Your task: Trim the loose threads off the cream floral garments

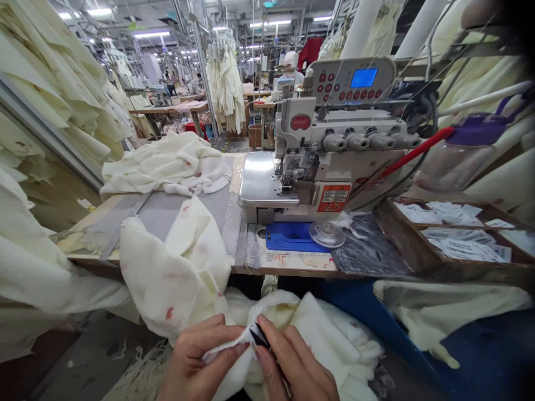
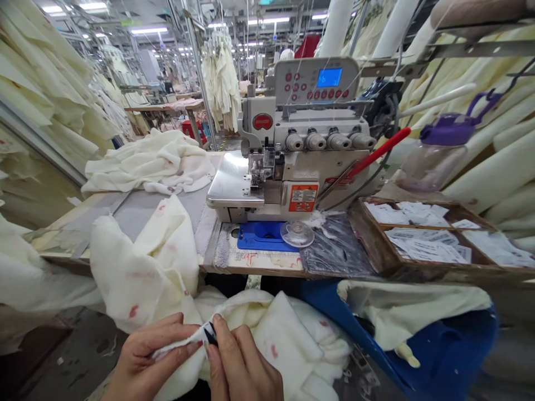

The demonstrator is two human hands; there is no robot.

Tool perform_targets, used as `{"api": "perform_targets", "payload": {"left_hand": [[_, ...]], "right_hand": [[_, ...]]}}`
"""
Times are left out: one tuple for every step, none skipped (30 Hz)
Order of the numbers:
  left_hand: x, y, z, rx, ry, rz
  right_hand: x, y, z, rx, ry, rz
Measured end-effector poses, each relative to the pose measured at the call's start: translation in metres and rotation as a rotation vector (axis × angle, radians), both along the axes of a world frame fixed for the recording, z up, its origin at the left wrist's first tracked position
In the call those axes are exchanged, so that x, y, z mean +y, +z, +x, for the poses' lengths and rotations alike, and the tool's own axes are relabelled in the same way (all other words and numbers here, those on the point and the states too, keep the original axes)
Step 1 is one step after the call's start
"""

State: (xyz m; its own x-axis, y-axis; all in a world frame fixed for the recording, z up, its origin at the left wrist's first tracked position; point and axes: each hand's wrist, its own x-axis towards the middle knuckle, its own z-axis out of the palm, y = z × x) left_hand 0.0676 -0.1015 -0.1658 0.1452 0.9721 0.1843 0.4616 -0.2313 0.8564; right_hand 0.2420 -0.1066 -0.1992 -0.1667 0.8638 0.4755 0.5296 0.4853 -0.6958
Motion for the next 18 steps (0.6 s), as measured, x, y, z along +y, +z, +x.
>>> {"api": "perform_targets", "payload": {"left_hand": [[-0.002,-0.001,0.001,0.026,-0.027,0.042],[-0.004,-0.001,0.002,0.044,-0.064,0.076],[-0.007,-0.001,0.004,0.051,-0.106,0.094],[-0.01,-0.002,0.005,0.048,-0.137,0.092],[-0.011,-0.002,0.005,0.026,-0.135,0.058],[-0.012,-0.001,0.004,-0.02,-0.074,-0.012],[-0.011,0.001,0.002,-0.092,0.033,-0.107],[-0.008,0.003,-0.001,-0.185,0.152,-0.215],[-0.004,0.006,-0.004,-0.289,0.257,-0.325],[0.0,0.009,-0.007,-0.396,0.324,-0.429],[0.004,0.012,-0.009,-0.491,0.342,-0.514],[0.008,0.014,-0.01,-0.554,0.316,-0.57],[0.01,0.015,-0.01,-0.576,0.274,-0.592],[0.01,0.015,-0.008,-0.552,0.235,-0.586],[0.008,0.013,-0.006,-0.482,0.205,-0.543],[0.004,0.01,-0.003,-0.372,0.169,-0.464],[-0.001,0.006,-0.001,-0.246,0.128,-0.371],[-0.008,0.002,0.002,-0.13,0.087,-0.285]], "right_hand": [[0.003,0.0,0.001,0.003,0.007,-0.004],[0.008,0.001,0.003,0.012,0.014,0.003],[0.015,0.002,0.006,0.034,-0.002,0.025],[0.022,0.005,0.011,0.074,-0.064,0.045],[0.029,0.008,0.016,0.127,-0.158,0.054],[0.034,0.012,0.022,0.185,-0.262,0.054],[0.036,0.014,0.026,0.237,-0.366,0.016],[0.035,0.016,0.028,0.271,-0.383,-0.03],[0.03,0.016,0.027,0.288,-0.355,-0.076],[0.023,0.015,0.024,0.288,-0.292,-0.109],[0.016,0.013,0.018,0.266,-0.215,-0.114],[0.01,0.01,0.011,0.225,-0.156,-0.099],[0.006,0.008,0.004,0.168,-0.116,-0.053],[0.007,0.007,-0.002,0.106,-0.085,0.017],[0.012,0.008,-0.006,0.051,-0.056,0.104],[0.022,0.011,-0.007,0.017,-0.037,0.197],[0.036,0.016,-0.005,0.006,-0.038,0.283],[0.052,0.024,0.001,0.019,-0.064,0.354]]}}
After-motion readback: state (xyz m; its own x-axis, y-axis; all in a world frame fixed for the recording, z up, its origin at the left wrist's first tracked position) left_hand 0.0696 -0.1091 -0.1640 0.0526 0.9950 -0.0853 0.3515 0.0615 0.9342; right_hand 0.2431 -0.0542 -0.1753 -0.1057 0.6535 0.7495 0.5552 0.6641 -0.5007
